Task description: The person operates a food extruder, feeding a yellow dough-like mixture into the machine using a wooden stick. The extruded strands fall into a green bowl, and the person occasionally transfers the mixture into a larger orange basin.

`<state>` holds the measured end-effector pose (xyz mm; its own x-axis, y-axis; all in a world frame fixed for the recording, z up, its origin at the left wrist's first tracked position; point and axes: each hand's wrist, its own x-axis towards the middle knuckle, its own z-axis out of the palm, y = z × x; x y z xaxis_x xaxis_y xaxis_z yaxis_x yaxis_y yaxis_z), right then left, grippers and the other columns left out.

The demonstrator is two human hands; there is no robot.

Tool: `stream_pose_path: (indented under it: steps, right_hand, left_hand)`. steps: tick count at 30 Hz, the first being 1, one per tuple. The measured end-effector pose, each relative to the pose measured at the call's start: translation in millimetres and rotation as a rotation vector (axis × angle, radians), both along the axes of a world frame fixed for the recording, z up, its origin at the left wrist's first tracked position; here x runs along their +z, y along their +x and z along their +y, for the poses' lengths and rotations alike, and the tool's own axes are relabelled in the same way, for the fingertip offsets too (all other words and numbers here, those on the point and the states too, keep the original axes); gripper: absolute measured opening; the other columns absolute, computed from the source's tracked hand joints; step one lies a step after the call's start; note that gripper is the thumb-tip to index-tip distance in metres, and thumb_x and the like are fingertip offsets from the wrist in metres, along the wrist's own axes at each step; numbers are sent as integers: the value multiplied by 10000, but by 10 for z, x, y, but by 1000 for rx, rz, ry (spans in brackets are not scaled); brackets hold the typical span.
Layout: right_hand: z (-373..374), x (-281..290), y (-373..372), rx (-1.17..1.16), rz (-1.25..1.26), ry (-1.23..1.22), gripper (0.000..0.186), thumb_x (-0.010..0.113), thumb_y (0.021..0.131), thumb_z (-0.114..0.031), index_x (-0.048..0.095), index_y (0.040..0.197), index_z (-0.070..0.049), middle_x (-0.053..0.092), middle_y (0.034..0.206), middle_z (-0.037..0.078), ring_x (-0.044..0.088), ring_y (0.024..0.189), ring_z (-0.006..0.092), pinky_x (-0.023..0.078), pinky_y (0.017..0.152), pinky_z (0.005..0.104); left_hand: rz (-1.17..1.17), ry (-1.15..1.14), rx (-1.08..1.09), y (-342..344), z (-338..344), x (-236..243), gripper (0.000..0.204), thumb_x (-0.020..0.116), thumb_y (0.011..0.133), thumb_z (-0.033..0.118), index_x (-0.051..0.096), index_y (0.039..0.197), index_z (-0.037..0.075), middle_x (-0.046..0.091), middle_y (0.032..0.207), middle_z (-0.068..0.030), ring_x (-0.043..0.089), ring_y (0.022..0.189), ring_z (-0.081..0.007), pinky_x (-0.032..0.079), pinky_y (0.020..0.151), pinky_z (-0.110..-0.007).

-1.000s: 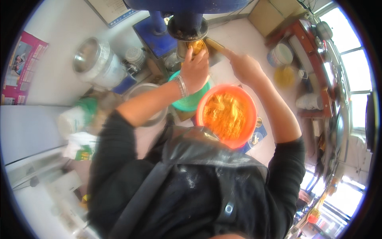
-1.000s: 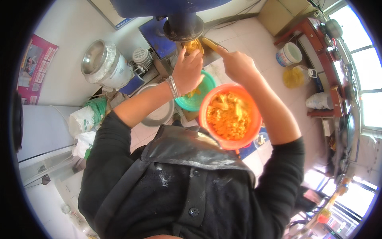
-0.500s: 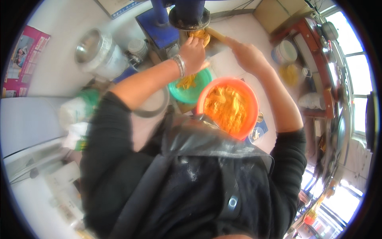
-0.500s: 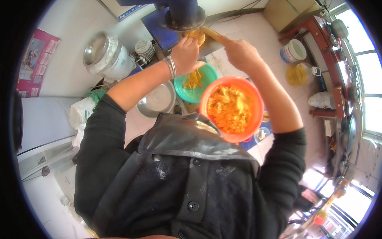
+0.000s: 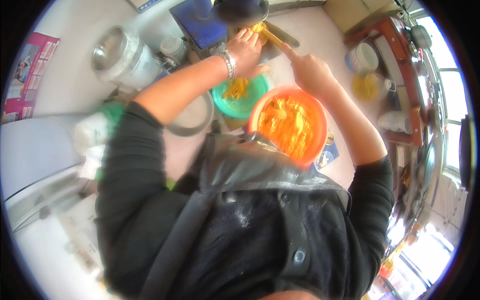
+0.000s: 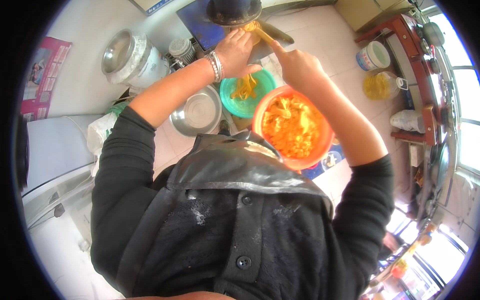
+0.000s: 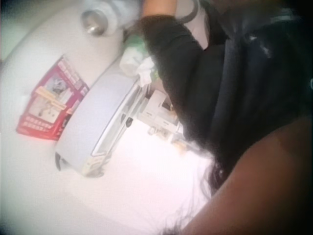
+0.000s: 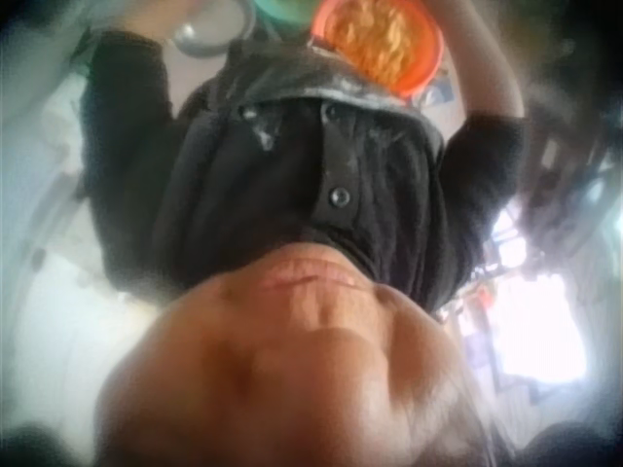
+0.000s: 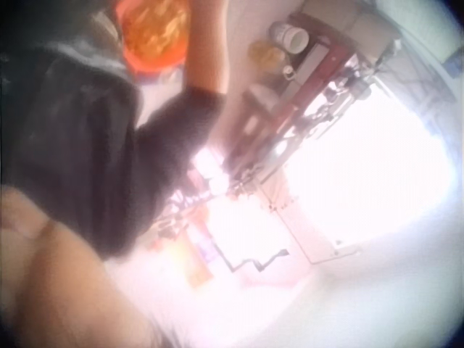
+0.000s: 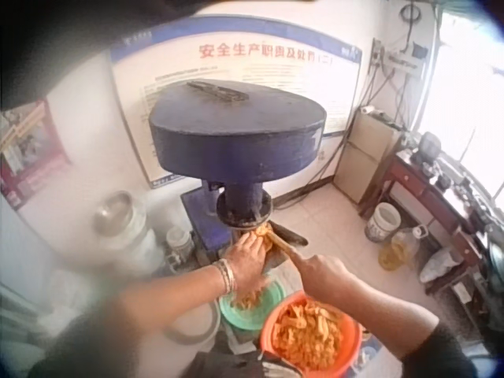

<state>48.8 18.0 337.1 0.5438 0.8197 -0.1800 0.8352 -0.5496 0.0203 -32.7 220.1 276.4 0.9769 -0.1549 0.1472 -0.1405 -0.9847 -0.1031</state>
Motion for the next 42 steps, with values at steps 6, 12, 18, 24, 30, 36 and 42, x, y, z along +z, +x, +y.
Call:
stream_pose_path:
  steps: [6,12,18,24,30,36,42]
  right_hand:
    - [-183,-11,39,-26,94,111,545,458,980,-133,386,1509,-241,707,911,198,699,794,376,552,689,489]
    - [-107,-156,265,-13,52,228,474,479,983,-130,468,1454,-185,704,980,208,693,824,397,551,727,488]
    - [65,-202,323,14,111,183,516,437,968,-110,458,1473,-214,712,1012,201,695,887,384,545,747,495]
    - [121,-221,153,-43,36,210,508,476,973,-127,460,1470,-227,706,932,219,696,829,404,550,734,497]
    - [-208,65,-69,-98,75,151,554,498,979,-138,406,1513,-253,716,922,187,705,797,360,552,708,476]
    - [-84,52,-209,-46,43,73,567,503,993,-150,364,1537,-229,705,846,189,695,741,359,556,682,462]
    - [39,-17,-112,-25,18,32,603,504,973,-123,334,1548,-187,707,832,172,693,712,351,555,653,457]
  left_hand:
    - [-141,1,-70,-164,8,-101,779,662,838,564,552,1292,-60,538,1385,-247,486,1337,-348,327,1163,-430]
    - [-71,-28,-95,-167,-8,-113,722,720,806,534,581,1210,-47,606,1240,-182,550,1236,-310,403,1089,-405]
    - [-20,-90,-111,-37,65,-46,675,699,827,525,583,1172,-44,625,1165,-170,590,1146,-306,446,1037,-394]
    - [-51,-89,-110,-36,-8,21,667,681,837,549,627,1124,-50,649,1118,-184,602,1122,-328,454,1028,-406]
    - [-244,-134,-31,-316,73,-110,816,702,845,526,517,1341,-95,522,1416,-245,457,1367,-361,342,1163,-438]
    - [-185,-90,24,-258,101,-244,950,586,863,672,462,1402,-100,486,1451,-281,404,1416,-384,246,1211,-452]
    - [-211,-141,-57,-129,112,-220,877,679,812,616,538,1309,-93,554,1358,-277,491,1325,-388,323,1161,-466]
